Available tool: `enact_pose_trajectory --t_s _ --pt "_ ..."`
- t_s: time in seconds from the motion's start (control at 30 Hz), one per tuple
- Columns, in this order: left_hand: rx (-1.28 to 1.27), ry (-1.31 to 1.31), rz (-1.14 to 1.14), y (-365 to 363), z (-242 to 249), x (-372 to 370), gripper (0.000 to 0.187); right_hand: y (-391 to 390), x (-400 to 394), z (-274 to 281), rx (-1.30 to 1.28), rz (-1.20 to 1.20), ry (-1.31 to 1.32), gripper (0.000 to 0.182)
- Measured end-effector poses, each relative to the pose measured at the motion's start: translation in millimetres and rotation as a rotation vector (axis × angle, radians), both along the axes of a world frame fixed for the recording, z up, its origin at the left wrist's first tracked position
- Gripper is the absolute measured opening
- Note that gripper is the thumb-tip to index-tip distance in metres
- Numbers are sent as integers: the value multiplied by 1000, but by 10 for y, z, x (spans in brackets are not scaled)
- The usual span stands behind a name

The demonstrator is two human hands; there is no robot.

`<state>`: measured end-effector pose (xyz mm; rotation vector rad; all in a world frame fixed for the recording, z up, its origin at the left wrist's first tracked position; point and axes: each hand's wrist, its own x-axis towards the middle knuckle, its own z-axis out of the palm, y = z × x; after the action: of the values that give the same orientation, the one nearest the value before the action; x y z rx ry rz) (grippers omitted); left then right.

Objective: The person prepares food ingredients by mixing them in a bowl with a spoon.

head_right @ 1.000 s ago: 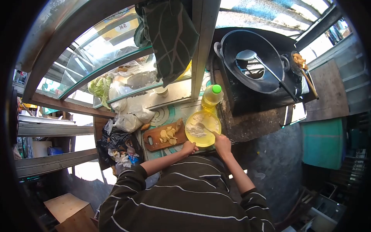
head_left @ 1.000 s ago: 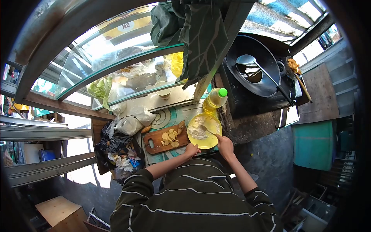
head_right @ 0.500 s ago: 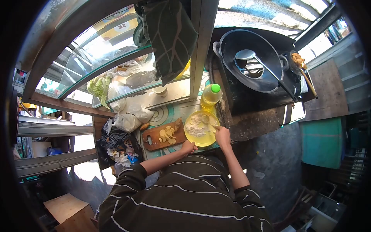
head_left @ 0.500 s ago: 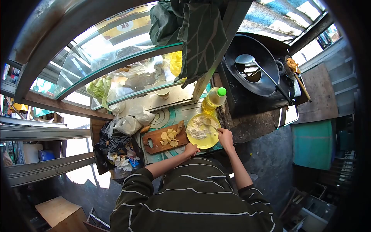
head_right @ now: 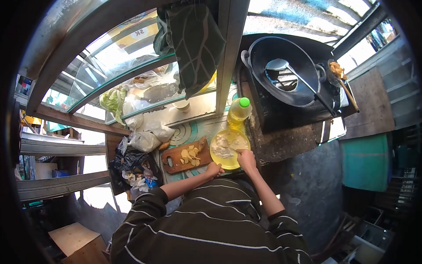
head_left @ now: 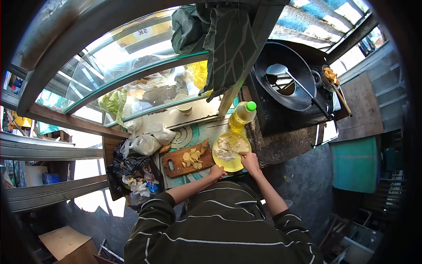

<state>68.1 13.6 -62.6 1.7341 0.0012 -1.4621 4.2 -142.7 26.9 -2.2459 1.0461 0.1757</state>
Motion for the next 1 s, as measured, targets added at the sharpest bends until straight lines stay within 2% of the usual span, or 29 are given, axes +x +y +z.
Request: enact_pose_trajectory --t_s 0.13,0.27,0.3,0.4,0.5,0.67,0.8,0.87,1.0 --pt "18 8 -13 3 11 8 29 -203 -124 92 -17 -17 2 21" --pt "2 5 40 -21 43 -9 28 -35 83 37 -68 -30 -36 20" --pt "15 20 36 -21 41 -13 27 22 68 -73 -75 -10 -58 20" --pt "29 29 32 -4 50 7 25 45 -45 87 -67 104 54 21" --pt "34 18 7 -13 92 20 25 -208 -151 100 -71 59 45 22" --pt "31 14 25 -17 26 -3 26 -8 121 98 -111 -14 1 21" --pt "22 22 34 -15 8 -8 26 -76 -155 136 -87 109 77 21" --pt "22 24 33 -2 2 -10 27 -206 -212 269 -79 62 79 21" --pt "22 46 40 -32 11 -6 28 -120 -62 152 -122 -17 13 21"
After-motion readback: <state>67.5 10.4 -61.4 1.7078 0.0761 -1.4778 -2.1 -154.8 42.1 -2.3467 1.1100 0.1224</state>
